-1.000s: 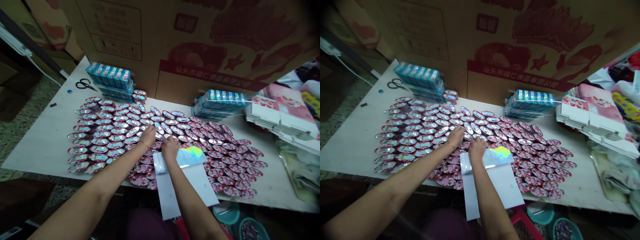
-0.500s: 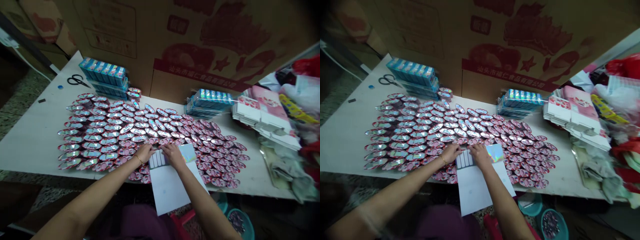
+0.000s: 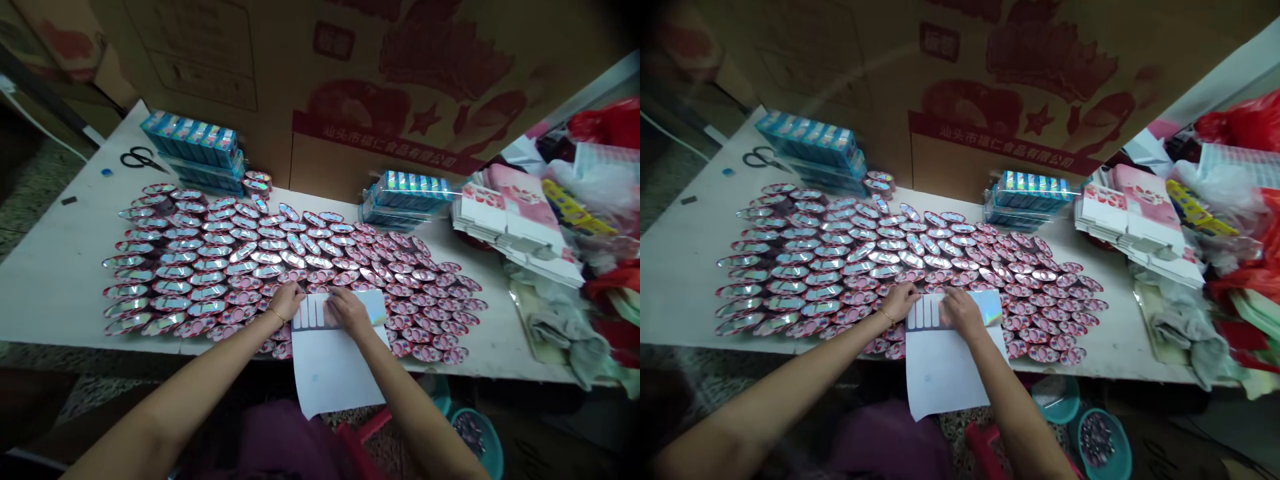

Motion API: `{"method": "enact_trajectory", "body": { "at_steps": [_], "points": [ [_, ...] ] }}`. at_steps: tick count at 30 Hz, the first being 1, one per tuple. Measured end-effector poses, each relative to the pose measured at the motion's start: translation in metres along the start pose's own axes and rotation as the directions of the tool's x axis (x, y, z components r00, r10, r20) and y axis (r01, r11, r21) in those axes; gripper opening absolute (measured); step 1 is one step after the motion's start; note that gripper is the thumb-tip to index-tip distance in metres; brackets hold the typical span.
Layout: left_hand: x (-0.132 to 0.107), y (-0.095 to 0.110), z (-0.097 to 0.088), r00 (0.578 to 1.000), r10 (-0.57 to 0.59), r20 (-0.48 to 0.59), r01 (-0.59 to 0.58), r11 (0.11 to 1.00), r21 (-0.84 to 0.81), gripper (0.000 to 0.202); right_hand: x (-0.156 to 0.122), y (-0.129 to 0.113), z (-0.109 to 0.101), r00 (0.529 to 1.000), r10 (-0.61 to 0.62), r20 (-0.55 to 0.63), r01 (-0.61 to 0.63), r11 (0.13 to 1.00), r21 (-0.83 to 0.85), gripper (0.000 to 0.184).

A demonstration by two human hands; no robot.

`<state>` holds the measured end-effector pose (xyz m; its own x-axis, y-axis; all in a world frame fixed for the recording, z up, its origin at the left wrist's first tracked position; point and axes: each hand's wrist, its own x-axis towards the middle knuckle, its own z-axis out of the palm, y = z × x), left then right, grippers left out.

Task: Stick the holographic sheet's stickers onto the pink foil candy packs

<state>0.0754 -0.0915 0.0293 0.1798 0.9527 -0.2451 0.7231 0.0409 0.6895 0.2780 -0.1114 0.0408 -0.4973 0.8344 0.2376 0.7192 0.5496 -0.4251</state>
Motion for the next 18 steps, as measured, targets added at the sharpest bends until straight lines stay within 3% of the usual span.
{"method": "enact_trajectory", "body": {
  "at_steps": [5, 8, 10, 13, 15, 18],
  "points": [
    [0.002, 0.005, 0.005, 0.999, 0.026, -0.029, -0.024, 0.997, 0.067, 0.007, 0.022, -0.042, -0.086, 0.976, 0.216, 0.041, -0.220, 0.947, 0.236, 0.011],
    [-0.005, 0.005, -0.004, 0.992, 0.042, -0.117, -0.057, 0.990, -0.128, 0.013, 0.040, -0.064, -0.103, 0.937, 0.333, 0.102, -0.345, 0.850, 0.399, 0.014],
    [-0.017, 0.002, -0.016, 0.989, -0.030, -0.142, -0.026, 0.926, -0.376, 0.026, 0.050, -0.072, -0.090, 0.907, 0.398, 0.134, -0.410, 0.772, 0.486, 0.015],
    [-0.043, -0.006, -0.035, 0.973, -0.231, -0.021, 0.148, 0.692, -0.707, 0.047, 0.058, -0.082, -0.051, 0.840, 0.498, 0.214, -0.512, 0.598, 0.617, 0.016],
    [-0.060, -0.014, -0.047, 0.946, -0.321, 0.042, 0.222, 0.546, -0.808, 0.051, 0.060, -0.091, -0.025, 0.786, 0.545, 0.292, -0.572, 0.462, 0.678, 0.019],
    [-0.081, -0.030, -0.063, 0.910, -0.410, 0.053, 0.223, 0.379, -0.898, 0.053, 0.063, -0.107, 0.004, 0.735, 0.575, 0.359, -0.610, 0.328, 0.722, 0.023]
  ]
}}
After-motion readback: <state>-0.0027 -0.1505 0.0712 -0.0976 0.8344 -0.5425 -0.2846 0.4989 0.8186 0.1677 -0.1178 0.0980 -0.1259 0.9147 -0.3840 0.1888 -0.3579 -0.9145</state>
